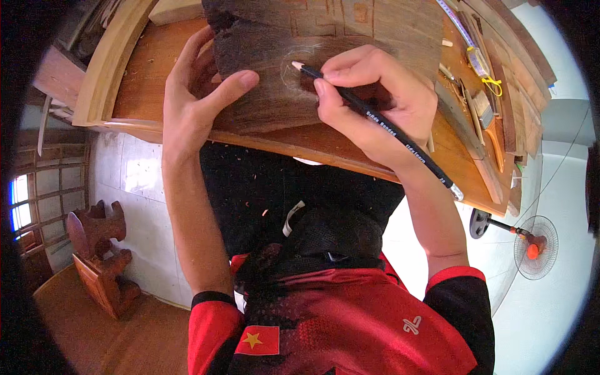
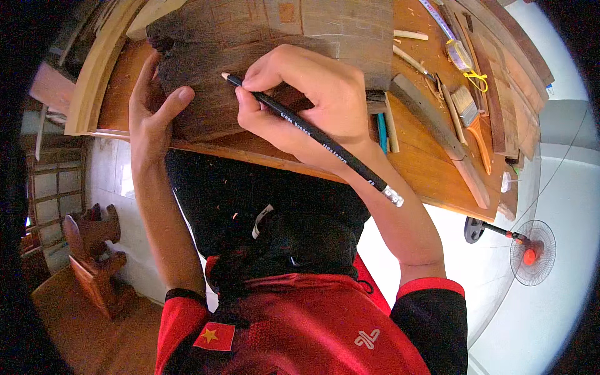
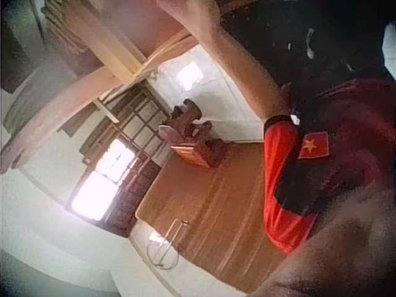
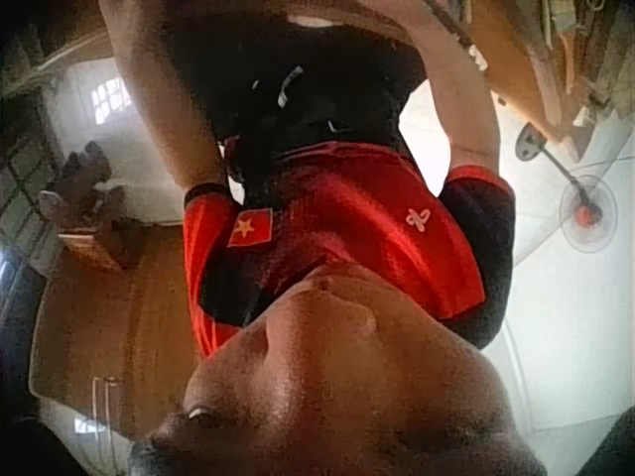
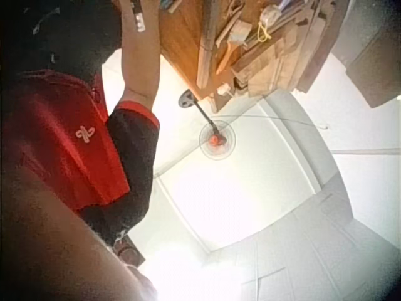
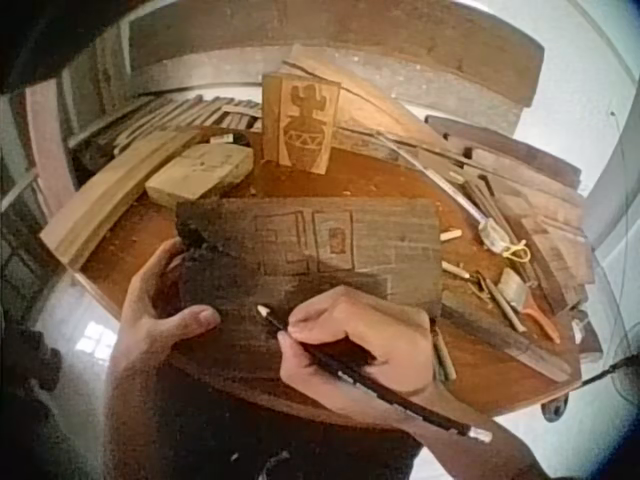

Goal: The recorder uses a pencil to mark a design on a block of wood and then uses a toothbrush to scrub the surface.

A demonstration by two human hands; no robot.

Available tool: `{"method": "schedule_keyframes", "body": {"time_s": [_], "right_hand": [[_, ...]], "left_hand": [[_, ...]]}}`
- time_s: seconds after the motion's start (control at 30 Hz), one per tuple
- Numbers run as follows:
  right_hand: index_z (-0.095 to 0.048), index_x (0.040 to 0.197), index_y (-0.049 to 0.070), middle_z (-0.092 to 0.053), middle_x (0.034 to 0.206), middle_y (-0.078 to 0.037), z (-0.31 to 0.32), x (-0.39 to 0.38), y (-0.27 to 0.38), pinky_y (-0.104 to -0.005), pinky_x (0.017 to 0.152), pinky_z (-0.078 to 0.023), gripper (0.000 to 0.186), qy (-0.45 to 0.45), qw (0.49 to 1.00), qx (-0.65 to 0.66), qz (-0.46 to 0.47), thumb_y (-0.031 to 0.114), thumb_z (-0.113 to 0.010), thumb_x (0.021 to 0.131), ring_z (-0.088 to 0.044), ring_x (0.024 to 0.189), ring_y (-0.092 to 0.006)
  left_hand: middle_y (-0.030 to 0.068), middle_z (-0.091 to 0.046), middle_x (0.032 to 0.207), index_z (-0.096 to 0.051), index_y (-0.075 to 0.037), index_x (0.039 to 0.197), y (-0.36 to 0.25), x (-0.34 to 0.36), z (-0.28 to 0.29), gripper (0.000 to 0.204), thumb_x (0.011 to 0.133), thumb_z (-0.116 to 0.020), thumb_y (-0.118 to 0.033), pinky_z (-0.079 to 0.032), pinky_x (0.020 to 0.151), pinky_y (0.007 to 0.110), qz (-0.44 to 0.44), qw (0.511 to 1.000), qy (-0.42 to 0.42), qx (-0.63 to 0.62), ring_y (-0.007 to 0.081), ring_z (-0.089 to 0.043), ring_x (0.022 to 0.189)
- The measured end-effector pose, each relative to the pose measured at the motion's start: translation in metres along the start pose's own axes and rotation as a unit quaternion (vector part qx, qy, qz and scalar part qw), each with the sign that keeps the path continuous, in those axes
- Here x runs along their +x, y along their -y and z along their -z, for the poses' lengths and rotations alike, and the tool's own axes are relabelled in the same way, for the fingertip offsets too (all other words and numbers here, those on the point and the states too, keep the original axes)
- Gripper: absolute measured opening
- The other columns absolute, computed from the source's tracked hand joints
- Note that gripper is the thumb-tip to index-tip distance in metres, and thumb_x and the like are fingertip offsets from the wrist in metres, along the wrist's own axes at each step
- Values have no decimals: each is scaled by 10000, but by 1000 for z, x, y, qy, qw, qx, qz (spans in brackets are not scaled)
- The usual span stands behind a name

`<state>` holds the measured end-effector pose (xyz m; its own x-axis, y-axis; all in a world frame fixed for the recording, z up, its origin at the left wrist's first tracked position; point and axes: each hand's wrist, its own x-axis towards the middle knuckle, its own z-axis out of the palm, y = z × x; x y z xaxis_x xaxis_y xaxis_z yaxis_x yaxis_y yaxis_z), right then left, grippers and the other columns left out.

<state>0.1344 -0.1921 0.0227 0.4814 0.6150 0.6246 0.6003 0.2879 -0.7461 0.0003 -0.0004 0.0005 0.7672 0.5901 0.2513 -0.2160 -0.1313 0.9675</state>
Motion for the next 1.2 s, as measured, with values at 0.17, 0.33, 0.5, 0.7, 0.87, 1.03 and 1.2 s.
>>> {"method": "schedule_keyframes", "body": {"time_s": [0.17,0.33,0.5,0.7,0.87,1.03,1.2], "right_hand": [[-653,837,7,-715,826,-78,0,0,1,-245,662,-552,173,4,1000,1,-5,-28,-810,772,-702,729,-127],[-650,838,5,-713,823,-80,2,1,-1,-248,647,-550,178,19,1000,-12,20,-23,-812,771,-702,722,-134],[-651,841,7,-712,824,-77,1,0,0,-245,638,-547,176,2,1000,-8,7,-22,-811,772,-701,719,-134],[-652,842,9,-712,825,-73,2,1,1,-247,638,-550,170,18,1000,-12,11,-22,-807,778,-699,717,-135],[-655,842,12,-709,815,-77,4,1,4,-251,633,-549,171,36,999,-9,-14,-18,-809,771,-704,712,-147],[-652,832,25,-709,798,-71,2,2,0,-253,638,-549,172,19,999,-24,19,-13,-808,770,-710,706,-159],[-651,830,25,-711,802,-69,3,2,0,-252,637,-549,170,33,999,-21,11,-15,-806,772,-709,707,-150]], "left_hand": [[202,-662,1274,-475,78,1443,-2,-1,-1,826,765,-892,-145,-511,1012,360,0,1000,-15,24,251,-660,1153],[199,-663,1273,-475,79,1440,1,-1,1,818,769,-889,-137,-506,1018,360,1,1000,-8,10,250,-658,1157],[194,-661,1280,-473,77,1442,1,0,0,813,772,-886,-127,-503,1021,361,0,1000,-4,-6,246,-653,1166],[182,-663,1279,-472,75,1445,3,1,0,805,776,-879,-109,-505,1019,364,-19,1000,0,-18,243,-652,1162],[190,-670,1262,-478,77,1441,-4,-2,0,802,776,-880,-119,-493,1033,371,16,1000,-8,26,252,-650,1168],[203,-667,1267,-480,87,1435,1,0,0,807,770,-888,-122,-493,1030,367,-5,1000,-6,-3,253,-650,1171],[206,-666,1273,-488,90,1426,2,0,0,802,766,-892,-121,-497,1024,362,-18,1000,-12,-6,254,-653,1166]]}}
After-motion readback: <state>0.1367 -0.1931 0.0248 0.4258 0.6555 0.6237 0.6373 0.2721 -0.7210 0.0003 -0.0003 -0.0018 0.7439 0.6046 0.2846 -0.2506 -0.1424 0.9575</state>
